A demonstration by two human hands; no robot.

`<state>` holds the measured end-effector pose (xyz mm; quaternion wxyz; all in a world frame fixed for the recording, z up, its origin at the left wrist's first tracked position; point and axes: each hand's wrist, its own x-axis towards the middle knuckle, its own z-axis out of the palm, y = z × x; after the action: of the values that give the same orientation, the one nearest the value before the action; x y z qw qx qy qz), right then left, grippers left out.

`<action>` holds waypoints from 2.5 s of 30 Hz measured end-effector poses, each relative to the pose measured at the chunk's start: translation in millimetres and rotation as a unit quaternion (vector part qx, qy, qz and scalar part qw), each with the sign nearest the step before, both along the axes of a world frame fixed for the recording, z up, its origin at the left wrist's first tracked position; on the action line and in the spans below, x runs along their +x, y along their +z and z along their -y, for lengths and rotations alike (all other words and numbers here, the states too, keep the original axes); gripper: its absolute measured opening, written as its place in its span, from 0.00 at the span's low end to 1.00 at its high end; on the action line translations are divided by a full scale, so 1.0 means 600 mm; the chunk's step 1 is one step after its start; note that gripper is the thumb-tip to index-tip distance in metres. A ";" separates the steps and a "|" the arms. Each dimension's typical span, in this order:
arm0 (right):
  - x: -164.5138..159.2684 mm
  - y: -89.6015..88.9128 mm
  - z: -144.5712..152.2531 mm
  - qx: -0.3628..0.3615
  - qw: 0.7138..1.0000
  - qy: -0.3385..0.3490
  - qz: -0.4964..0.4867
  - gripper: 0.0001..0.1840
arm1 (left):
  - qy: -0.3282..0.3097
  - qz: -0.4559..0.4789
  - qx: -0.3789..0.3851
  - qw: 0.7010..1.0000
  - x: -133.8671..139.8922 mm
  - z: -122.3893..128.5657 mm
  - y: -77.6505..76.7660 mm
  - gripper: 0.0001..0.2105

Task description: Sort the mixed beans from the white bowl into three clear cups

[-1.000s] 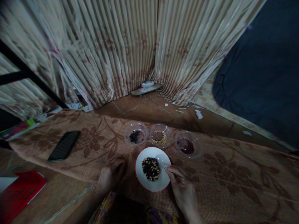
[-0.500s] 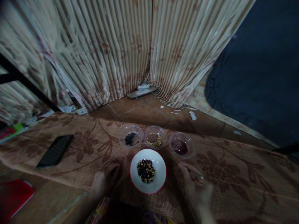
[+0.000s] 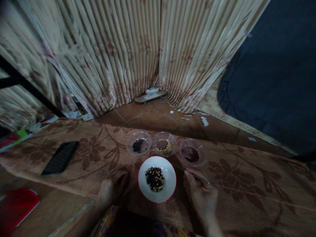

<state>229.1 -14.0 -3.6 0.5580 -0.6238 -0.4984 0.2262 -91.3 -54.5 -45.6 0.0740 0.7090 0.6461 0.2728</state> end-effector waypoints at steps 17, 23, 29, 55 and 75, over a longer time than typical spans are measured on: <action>-0.050 -0.021 0.023 -0.066 0.983 0.166 0.053 0.11 | -0.006 0.005 -0.005 1.000 -0.001 0.002 -0.006 0.07; -0.051 -0.032 0.021 -0.059 0.982 0.171 0.059 0.12 | -0.001 -0.002 -0.011 1.000 0.001 0.003 -0.002 0.07; -0.053 -0.036 0.022 -0.070 0.984 0.158 0.048 0.12 | 0.006 0.011 -0.015 1.000 0.001 0.004 -0.004 0.08; -0.050 -0.023 0.021 -0.072 0.993 0.085 0.024 0.13 | 0.003 -0.001 -0.001 1.000 -0.001 0.004 -0.010 0.07; -0.062 0.023 -0.056 0.016 1.000 -0.004 -0.008 0.14 | -0.001 0.011 0.016 1.000 -0.002 0.003 -0.012 0.08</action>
<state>191.8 19.5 10.1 0.5730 -0.6150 -0.4946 0.2210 -92.7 -56.3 -52.8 0.0706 0.7075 0.6402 0.2908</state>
